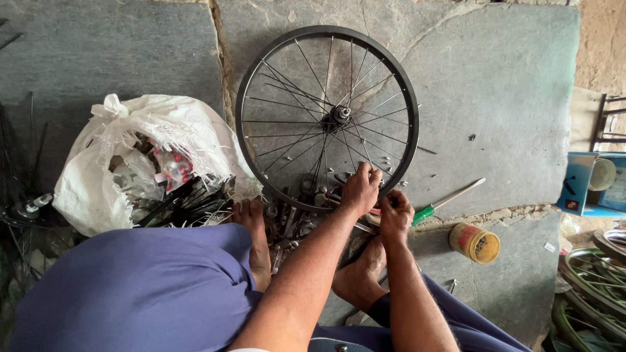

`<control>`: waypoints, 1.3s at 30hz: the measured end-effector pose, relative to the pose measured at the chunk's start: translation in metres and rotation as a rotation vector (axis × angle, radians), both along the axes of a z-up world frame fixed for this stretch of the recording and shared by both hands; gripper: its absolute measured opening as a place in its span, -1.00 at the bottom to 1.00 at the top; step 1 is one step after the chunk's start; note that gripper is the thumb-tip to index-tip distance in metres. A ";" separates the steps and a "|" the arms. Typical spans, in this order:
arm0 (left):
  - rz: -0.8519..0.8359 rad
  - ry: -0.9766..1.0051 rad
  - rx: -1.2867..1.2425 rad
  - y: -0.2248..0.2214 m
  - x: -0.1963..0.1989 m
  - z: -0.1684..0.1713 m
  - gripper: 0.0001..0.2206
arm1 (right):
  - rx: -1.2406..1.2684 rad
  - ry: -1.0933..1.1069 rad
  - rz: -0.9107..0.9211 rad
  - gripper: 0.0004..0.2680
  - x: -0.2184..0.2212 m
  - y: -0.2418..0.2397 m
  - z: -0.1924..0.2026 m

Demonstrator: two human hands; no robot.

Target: The person is repairing a bicycle wheel by inserting spokes into the hub and rim, then tightening the spoke nipples by hand and using a tool.

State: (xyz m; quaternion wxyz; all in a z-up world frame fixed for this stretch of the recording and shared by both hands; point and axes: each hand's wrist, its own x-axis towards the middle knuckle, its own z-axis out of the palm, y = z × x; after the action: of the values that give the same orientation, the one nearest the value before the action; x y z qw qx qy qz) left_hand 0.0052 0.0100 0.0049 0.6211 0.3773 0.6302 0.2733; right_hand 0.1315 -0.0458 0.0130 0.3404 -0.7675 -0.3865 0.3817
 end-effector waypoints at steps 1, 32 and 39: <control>-0.004 0.018 0.007 0.000 -0.001 0.000 -0.65 | 0.016 0.017 0.001 -0.89 -0.003 -0.002 0.001; 0.025 0.032 0.042 -0.002 0.000 -0.002 -0.67 | 0.076 0.010 0.058 -0.85 0.014 -0.004 -0.026; 0.031 0.037 0.062 -0.003 0.000 -0.003 -0.71 | 0.107 0.028 0.021 -0.83 0.011 -0.007 -0.031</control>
State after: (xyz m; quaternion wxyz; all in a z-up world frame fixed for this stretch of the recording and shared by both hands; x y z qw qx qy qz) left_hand 0.0052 0.0074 0.0014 0.5930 0.3918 0.6385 0.2952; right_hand 0.1429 -0.0527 -0.0175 0.3825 -0.7387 -0.4095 0.3746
